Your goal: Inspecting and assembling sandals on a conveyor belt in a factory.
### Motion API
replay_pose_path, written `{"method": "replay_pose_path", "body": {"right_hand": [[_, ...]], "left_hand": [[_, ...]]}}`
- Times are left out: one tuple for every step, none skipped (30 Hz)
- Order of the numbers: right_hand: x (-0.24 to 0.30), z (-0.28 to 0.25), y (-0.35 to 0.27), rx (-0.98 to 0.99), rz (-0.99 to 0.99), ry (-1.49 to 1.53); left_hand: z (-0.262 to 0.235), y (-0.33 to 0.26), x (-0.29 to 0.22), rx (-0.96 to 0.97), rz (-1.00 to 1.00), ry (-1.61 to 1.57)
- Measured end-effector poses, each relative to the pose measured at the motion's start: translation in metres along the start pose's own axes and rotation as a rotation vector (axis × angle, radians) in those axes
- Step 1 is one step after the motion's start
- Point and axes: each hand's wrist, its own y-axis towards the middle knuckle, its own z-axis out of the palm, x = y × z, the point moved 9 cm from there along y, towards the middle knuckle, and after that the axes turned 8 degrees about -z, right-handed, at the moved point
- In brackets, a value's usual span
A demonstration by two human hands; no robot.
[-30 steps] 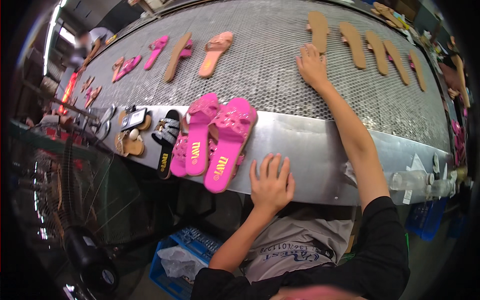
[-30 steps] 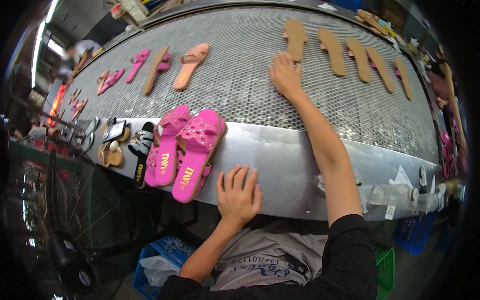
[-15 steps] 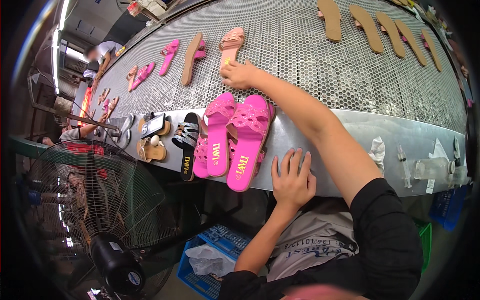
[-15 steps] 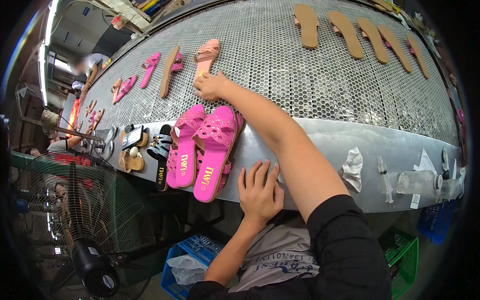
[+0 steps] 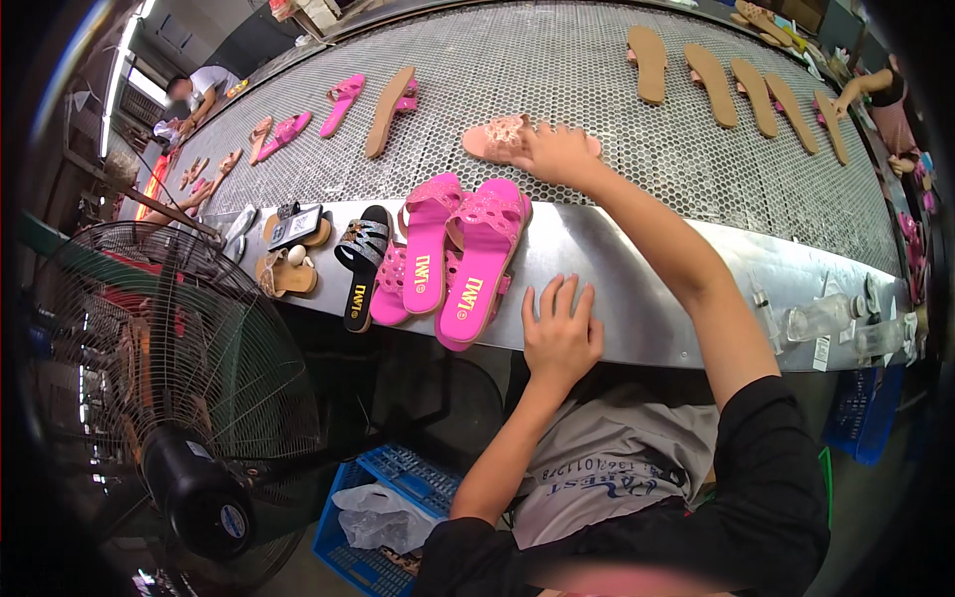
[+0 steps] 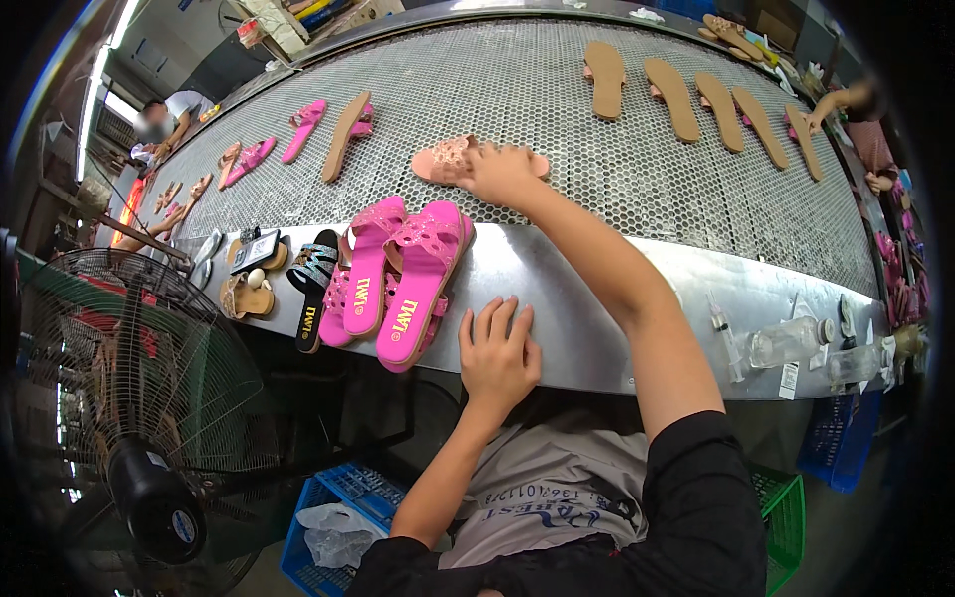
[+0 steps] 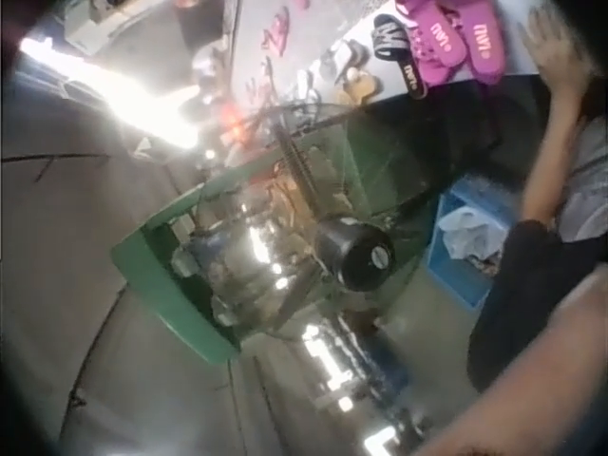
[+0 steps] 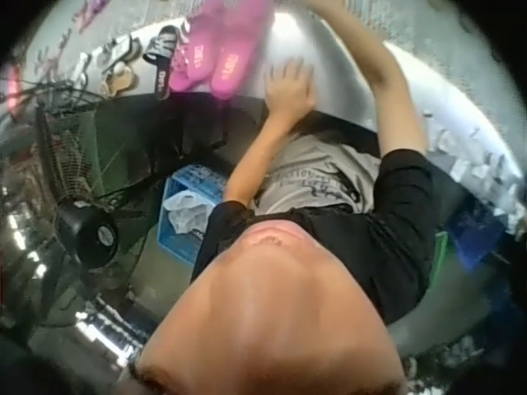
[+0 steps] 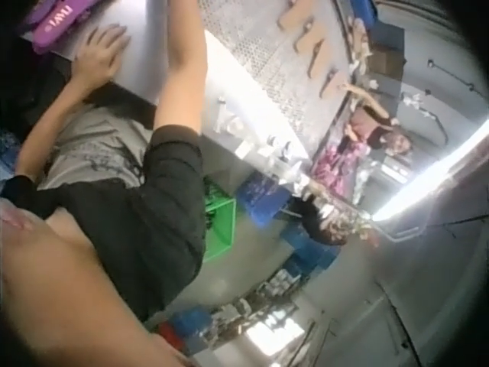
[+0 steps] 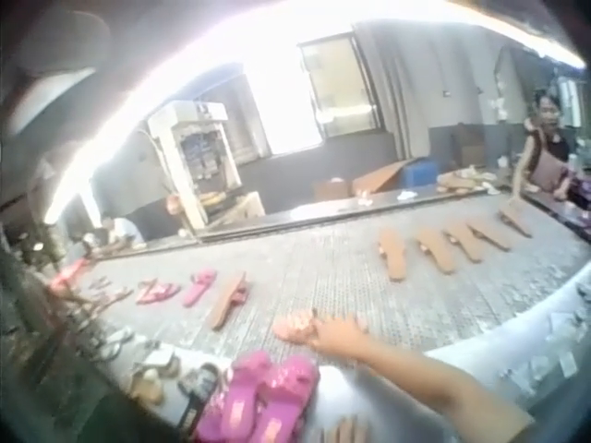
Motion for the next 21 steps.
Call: {"method": "replay_pose_path", "body": {"right_hand": [[-0.005,0.011,-0.001,-0.005,-0.003,-0.005],[-0.014,0.014,-0.009,-0.048,-0.026,-0.026],[-0.026,0.015,-0.017,-0.09,-0.046,-0.049],[-0.026,0.006,-0.027,-0.081,-0.085,0.007],[-0.026,-0.013,-0.037,-0.077,-0.083,-0.002],[-0.028,-0.02,-0.045,-0.03,0.005,0.212],[-0.038,-0.024,-0.057,0.0,0.113,0.406],[-0.048,-0.032,-0.072,-0.075,0.074,0.472],[-0.051,-0.032,-0.092,-0.064,0.084,0.461],[-0.056,-0.04,-0.116,-0.119,0.183,0.6],[-0.061,-0.046,-0.146,-0.169,0.297,0.741],[-0.058,-0.047,-0.17,-0.13,0.342,0.921],[-0.045,-0.055,-0.195,-0.159,0.331,1.098],[-0.028,-0.066,-0.224,-0.146,0.348,1.252],[-0.013,-0.075,-0.254,-0.138,0.378,1.413],[0.004,-0.083,-0.277,-0.158,0.354,1.479],[0.018,-0.086,-0.297,-0.186,0.333,1.544],[0.034,-0.082,-0.317,-0.197,0.346,1.62],[0.052,-0.076,-0.331,-0.19,0.281,1.645],[0.068,-0.073,-0.342,-0.226,0.26,1.617],[0.082,-0.071,-0.351,-0.265,0.233,1.59]], "left_hand": [[0.0,-0.001,0.001,-0.006,0.004,0.003],[0.002,-0.002,-0.002,-0.007,0.01,-0.006],[0.003,-0.002,-0.006,-0.01,0.022,-0.02],[0.002,-0.002,-0.005,-0.014,0.019,-0.027],[0.0,-0.001,-0.006,-0.016,0.017,-0.037],[0.0,-0.003,0.0,-0.002,-0.009,-0.027],[-0.002,-0.003,0.0,-0.001,-0.011,-0.03],[-0.002,-0.004,-0.001,0.0,-0.014,-0.028],[-0.005,-0.007,-0.002,0.007,-0.017,-0.045],[-0.002,-0.007,0.003,0.034,-0.063,-0.103],[0.0,-0.011,0.007,0.076,-0.109,-0.163],[0.008,-0.009,0.017,0.175,-0.182,-0.299],[0.025,-0.01,0.032,0.5,-0.456,-0.628],[0.031,-0.009,0.029,0.489,-0.609,-1.277],[0.005,0.003,0.01,0.441,-0.631,-1.411],[0.004,0.011,0.006,0.415,-0.626,-1.444],[0.004,0.02,0.001,0.397,-0.658,-1.494],[0.0,0.027,-0.006,0.349,-0.658,-1.587],[-0.002,0.031,-0.01,0.368,-0.67,-1.608],[0.001,0.034,-0.018,0.387,-0.674,-1.622],[0.005,0.032,-0.022,0.405,-0.673,-1.632]]}}
